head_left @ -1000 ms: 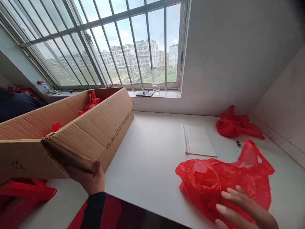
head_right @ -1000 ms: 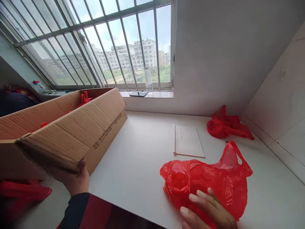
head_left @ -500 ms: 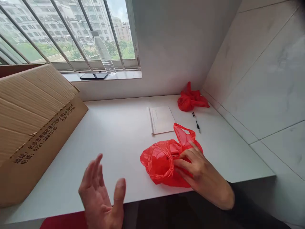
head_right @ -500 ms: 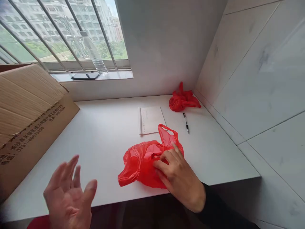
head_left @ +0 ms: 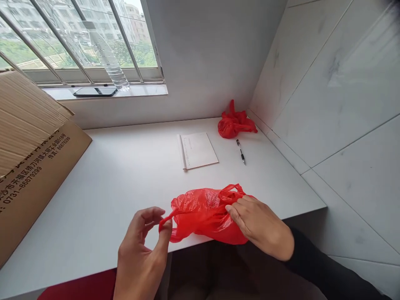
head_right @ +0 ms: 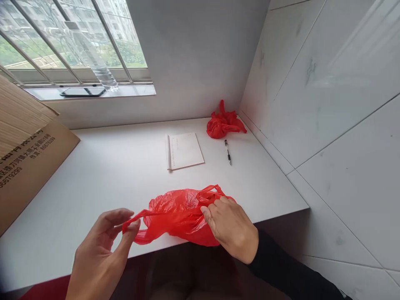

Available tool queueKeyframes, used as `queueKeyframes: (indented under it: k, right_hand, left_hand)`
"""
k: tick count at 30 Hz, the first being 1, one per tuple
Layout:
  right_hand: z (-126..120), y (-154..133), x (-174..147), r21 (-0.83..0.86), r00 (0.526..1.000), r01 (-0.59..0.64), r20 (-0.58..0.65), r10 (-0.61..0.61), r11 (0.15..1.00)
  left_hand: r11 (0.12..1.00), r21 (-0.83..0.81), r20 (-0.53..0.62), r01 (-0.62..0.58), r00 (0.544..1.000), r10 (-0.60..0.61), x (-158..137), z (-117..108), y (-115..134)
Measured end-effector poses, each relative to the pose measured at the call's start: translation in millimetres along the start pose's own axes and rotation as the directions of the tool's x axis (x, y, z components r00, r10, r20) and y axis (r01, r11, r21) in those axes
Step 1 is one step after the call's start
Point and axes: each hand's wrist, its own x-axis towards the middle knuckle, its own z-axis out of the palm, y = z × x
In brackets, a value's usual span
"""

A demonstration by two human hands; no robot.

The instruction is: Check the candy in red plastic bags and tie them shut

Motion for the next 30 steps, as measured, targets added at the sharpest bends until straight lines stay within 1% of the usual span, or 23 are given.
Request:
queueKeyframes:
  k: [2, 4, 6, 7, 9, 10, 11, 12, 13, 15, 17, 19, 21, 25, 27, 30]
  right_hand:
    - [1.3, 2.0, 4.2, -0.043, 0.999, -0.033, -0.017, 0.032, 0.999]
    - [0.2, 3.2, 8.5, -0.07, 0.995, -0.079, -0.072, 0.074, 0.994]
    - [-4.7, 2.8, 11.3, -0.074, 0.986, -0.104, -0.142, 0.093, 0.992]
    - [-8.3, 1.5, 12.2, -0.063, 0.981, -0.097, -0.174, 0.085, 0.993]
    - [-15.8, -3.3, 12.9, -0.033, 0.975, -0.032, -0.222, 0.024, 0.999]
    - [-18.9, -6.3, 13.0, -0.027, 0.976, 0.025, -0.217, -0.03, 0.999]
    - [-21.1, -9.4, 13.2, -0.028, 0.979, 0.083, -0.186, -0.087, 0.996]
    - [-22.2, -11.9, 13.4, -0.04, 0.983, 0.123, -0.129, -0.127, 0.992]
    - [-22.2, -13.4, 13.9, -0.061, 0.988, 0.136, -0.059, -0.139, 0.989]
    - [-19.3, -12.5, 15.0, -0.111, 0.995, 0.09, 0.053, -0.085, 0.99]
    - [-14.2, -6.5, 15.9, -0.149, 0.996, 0.022, 0.085, -0.009, 0.989]
    - [-8.9, 2.1, 16.0, -0.158, 0.997, 0.005, 0.081, 0.008, 0.987]
    - [-4.7, 10.0, 15.9, -0.162, 0.996, 0.013, 0.087, 0.001, 0.987]
    - [-0.4, 17.1, 19.3, -0.149, 0.996, 0.048, 0.077, -0.037, 0.988]
    - [-0.7, 16.8, 23.2, -0.156, 0.999, 0.012, 0.048, -0.005, 0.988]
    - [-4.2, 14.0, 26.5, -0.188, 0.996, -0.088, -0.014, 0.087, 0.978]
  left_hand:
    - [0.999, -0.052, 0.139, 0.006, 0.99, 0.002, -6.3, -0.1, 7.0]
    - [0.988, -0.152, 0.286, -0.001, 0.957, 0.045, -8.7, -0.6, 13.2]
    - [0.964, -0.267, 0.363, 0.01, 0.927, 0.091, -7.8, -1.7, 15.4]
    - [0.947, -0.322, 0.374, 0.024, 0.922, 0.104, -7.0, -2.1, 14.6]
    - [0.906, -0.418, 0.358, 0.072, 0.929, 0.092, -6.7, -1.4, 10.5]
    - [0.883, -0.458, 0.348, 0.1, 0.934, 0.075, -7.7, 0.1, 7.9]
    - [0.858, -0.497, 0.336, 0.126, 0.94, 0.057, -9.6, 2.2, 5.8]
    - [0.834, -0.531, 0.32, 0.147, 0.947, 0.037, -12.4, 4.9, 4.4]
    - [0.814, -0.559, 0.297, 0.159, 0.955, 0.017, -15.7, 7.9, 4.1]
    - [0.795, -0.587, 0.242, 0.153, 0.97, -0.008, -23.0, 14.1, 7.1]
    - [0.807, -0.578, 0.2, 0.123, 0.98, -0.007, -29.2, 19.1, 13.3]
    - [0.831, -0.547, 0.174, 0.099, 0.985, -0.003, -33.5, 22.8, 19.3]
    - [0.862, -0.498, 0.164, 0.097, 0.986, -0.016, -36.3, 26.0, 22.0]
    - [0.901, -0.428, 0.157, 0.077, 0.988, -0.01, -40.9, 32.8, 18.2]
    - [0.902, -0.428, 0.153, 0.055, 0.988, 0.013, -42.6, 34.7, 15.2]
    - [0.903, -0.428, 0.136, 0.038, 0.99, 0.023, -43.0, 33.4, 13.0]
